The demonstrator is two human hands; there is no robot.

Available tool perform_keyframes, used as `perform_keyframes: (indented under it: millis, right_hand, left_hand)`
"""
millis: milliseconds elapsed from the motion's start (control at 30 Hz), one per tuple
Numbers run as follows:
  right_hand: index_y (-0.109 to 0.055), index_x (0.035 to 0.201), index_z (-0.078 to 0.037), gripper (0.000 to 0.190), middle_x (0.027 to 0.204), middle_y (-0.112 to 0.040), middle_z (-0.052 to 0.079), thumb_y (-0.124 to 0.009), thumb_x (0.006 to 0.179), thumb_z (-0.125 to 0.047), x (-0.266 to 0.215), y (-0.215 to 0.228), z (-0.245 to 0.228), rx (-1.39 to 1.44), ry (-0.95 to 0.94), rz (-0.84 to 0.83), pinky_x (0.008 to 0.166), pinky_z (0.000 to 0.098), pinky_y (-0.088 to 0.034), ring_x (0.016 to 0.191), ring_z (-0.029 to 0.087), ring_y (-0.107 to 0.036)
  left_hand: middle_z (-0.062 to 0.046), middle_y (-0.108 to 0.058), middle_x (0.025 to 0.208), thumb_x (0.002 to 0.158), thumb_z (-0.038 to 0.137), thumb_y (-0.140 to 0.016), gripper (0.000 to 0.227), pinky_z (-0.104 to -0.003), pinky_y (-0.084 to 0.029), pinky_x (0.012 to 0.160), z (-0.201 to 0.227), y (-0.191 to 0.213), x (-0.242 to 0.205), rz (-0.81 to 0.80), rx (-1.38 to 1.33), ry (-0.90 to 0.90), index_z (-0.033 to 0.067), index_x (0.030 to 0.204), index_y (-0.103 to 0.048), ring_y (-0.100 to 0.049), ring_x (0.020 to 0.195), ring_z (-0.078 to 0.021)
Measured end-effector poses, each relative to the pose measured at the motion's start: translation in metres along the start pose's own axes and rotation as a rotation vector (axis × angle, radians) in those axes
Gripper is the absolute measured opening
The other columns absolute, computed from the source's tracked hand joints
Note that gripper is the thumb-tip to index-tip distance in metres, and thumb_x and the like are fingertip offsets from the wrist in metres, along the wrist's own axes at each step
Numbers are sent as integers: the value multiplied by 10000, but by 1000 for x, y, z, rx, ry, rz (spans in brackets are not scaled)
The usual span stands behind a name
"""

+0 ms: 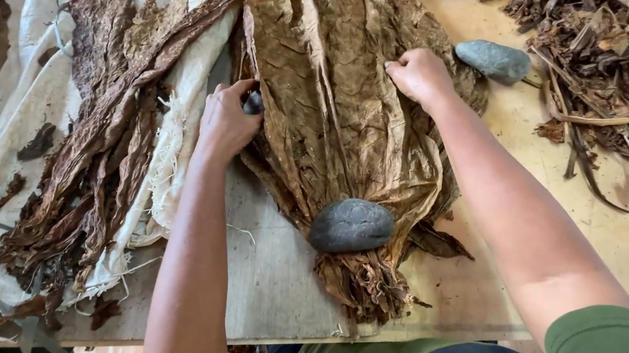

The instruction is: The person places several smooth stones on top of a large dried leaf laid flat on a wooden table. The person adjusts the leaf edges and repositions the stones to keep the leaf flat. Another person works on similar leaves nearby.

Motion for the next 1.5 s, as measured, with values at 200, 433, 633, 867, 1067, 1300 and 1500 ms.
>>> perform_keyframes:
  millis: [200, 433, 633, 867, 1067, 1300, 1500]
  right_hand:
    - [-675, 901, -141, 206, 805, -605, 12, -653, 758, -288, -11, 24, -17, 633, -102, 131, 676, 273, -437, 826, 152, -552]
    - [-694, 997, -64, 396, 1201, -544, 254, -771, 765, -376, -20, 13, 1, 726, -271, 91, 972, 542, -384, 1229, 442, -462]
    - [-695, 899, -127, 173, 984, -579, 103, -681, 816, -278, -12, 11, 13, 777, -219, 123, 840, 338, -399, 995, 201, -500]
    - [-673, 974, -100, 220, 825, -622, 68, -619, 875, -289, -18, 24, 13, 578, -133, 248, 674, 336, -463, 832, 200, -588]
    - [-675, 954, -119, 234, 883, -674, 121, -611, 878, -332, -63, 60, -29, 374, -67, 303, 729, 444, -512, 915, 313, -643]
    - [-687, 945, -182, 199, 824, -680, 55, -591, 868, -339, -18, 22, 15, 420, -119, 319, 705, 437, -531, 865, 301, -657]
    - [-625, 911, -106, 101, 791, -691, 140, -547, 926, -168, -70, 82, -38, 203, 160, 585, 694, 549, -504, 812, 401, -661]
  left_hand:
    - [-155, -495, 1215, 728, 74, -643, 637, -490, -452, 938, 4, -9, -2, -64, 200, -73, 157, 1349, -531, -444, 1164, -371]
    - [-169, -515, 1203, 729, -115, -480, 601, -411, -436, 894, 26, -1, -7, -63, 327, -133, 25, 1310, -545, -442, 1140, -343]
    - [-142, -564, 1126, 722, 13, -573, 617, -413, -403, 875, 49, 33, -35, 44, 318, -154, 58, 1331, -481, -471, 1092, -290]
    - [-250, -557, 1127, 691, 287, -787, 685, -522, -433, 907, -5, 18, -64, 67, 187, 196, -48, 1213, -496, -496, 1100, -379]
    - [-245, -564, 1092, 620, 448, -813, 786, -544, -453, 911, -6, 35, -104, -26, 486, 240, -69, 1139, -530, -506, 1109, -387]
    - [-207, -603, 1013, 897, 451, -490, 492, -553, -466, 857, 76, 52, -75, 82, 181, 200, -5, 1051, -594, -577, 1061, -392]
    - [-179, -684, 878, 886, 297, -536, 278, -511, -552, 763, 23, -52, 17, 214, 52, 320, 39, 970, -596, -678, 897, -411]
Point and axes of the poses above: each hand's wrist, its own x-axis towards the middle knuckle, its own y-axis out of the back of the hand, z = x × y, the point moved 6 cm from there along x, towards the middle knuckle
